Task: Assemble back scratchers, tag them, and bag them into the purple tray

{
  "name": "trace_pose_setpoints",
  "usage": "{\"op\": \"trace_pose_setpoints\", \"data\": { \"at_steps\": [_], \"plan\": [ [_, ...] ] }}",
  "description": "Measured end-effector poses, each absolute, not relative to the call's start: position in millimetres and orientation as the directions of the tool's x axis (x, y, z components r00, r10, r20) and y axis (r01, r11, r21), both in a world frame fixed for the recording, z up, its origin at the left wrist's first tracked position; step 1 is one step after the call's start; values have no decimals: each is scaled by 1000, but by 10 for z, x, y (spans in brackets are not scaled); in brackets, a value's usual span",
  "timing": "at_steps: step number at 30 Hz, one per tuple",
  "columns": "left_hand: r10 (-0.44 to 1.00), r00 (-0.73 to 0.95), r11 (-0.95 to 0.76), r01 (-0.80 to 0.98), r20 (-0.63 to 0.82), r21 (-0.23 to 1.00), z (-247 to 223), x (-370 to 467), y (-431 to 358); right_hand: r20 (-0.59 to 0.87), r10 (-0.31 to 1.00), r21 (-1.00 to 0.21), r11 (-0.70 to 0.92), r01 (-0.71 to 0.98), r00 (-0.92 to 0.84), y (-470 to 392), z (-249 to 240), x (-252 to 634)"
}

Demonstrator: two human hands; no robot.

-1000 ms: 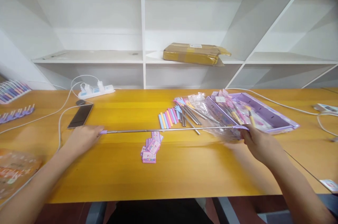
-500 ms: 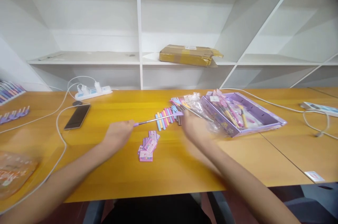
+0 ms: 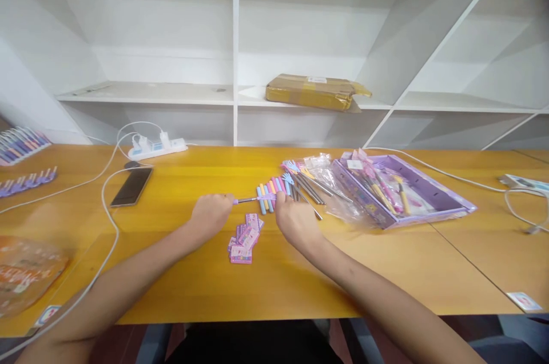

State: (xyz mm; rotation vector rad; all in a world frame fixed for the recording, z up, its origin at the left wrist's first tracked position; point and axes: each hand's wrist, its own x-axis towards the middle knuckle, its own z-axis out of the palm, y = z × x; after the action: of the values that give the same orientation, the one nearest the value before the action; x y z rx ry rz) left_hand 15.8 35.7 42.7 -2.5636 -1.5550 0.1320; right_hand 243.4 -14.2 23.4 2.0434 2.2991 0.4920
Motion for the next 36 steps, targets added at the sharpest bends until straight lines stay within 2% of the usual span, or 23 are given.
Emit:
{"op": "trace_pose_setpoints", "data": {
  "at_steps": [6, 12, 17, 23, 25, 27, 29, 32, 36],
  "plan": [
    [866, 500, -494, 849, -15, -186, 500, 129, 333, 93, 969, 282, 197, 939, -231, -191, 244, 2436],
    [857, 516, -506, 845, 14, -171, 468, 122, 345, 179, 924, 317, 269, 909, -336, -109, 261, 2547],
    [866, 500, -486, 852, 27, -193, 421, 91, 389, 197, 900, 283, 328, 901, -389, -43, 275, 2548],
    [882, 468, -445, 863, 50, -239, 451, -106, 478, 375, 798, 282, 386, 878, -472, -70, 236, 2949],
    [904, 413, -372, 888, 113, -271, 521, -442, 547, 425, 805, 286, 315, 905, -414, -144, 243, 3466],
    [921, 348, -290, 911, 172, -292, 590, -897, 618, 491, 833, 238, 154, 959, -256, -271, 238, 4125],
    [901, 338, -243, 913, 273, -328, 616, -1336, 658, 492, 859, 194, 52, 980, -143, -426, 202, 4741],
    [883, 415, -315, 871, 221, -376, 561, -1692, 632, 432, 901, 154, -98, 983, 22, -621, 93, 5235],
    [884, 431, -344, 862, 183, -372, 463, -1656, 507, 303, 936, 76, -211, 975, 179, -696, -24, 5166]
  ]
}}
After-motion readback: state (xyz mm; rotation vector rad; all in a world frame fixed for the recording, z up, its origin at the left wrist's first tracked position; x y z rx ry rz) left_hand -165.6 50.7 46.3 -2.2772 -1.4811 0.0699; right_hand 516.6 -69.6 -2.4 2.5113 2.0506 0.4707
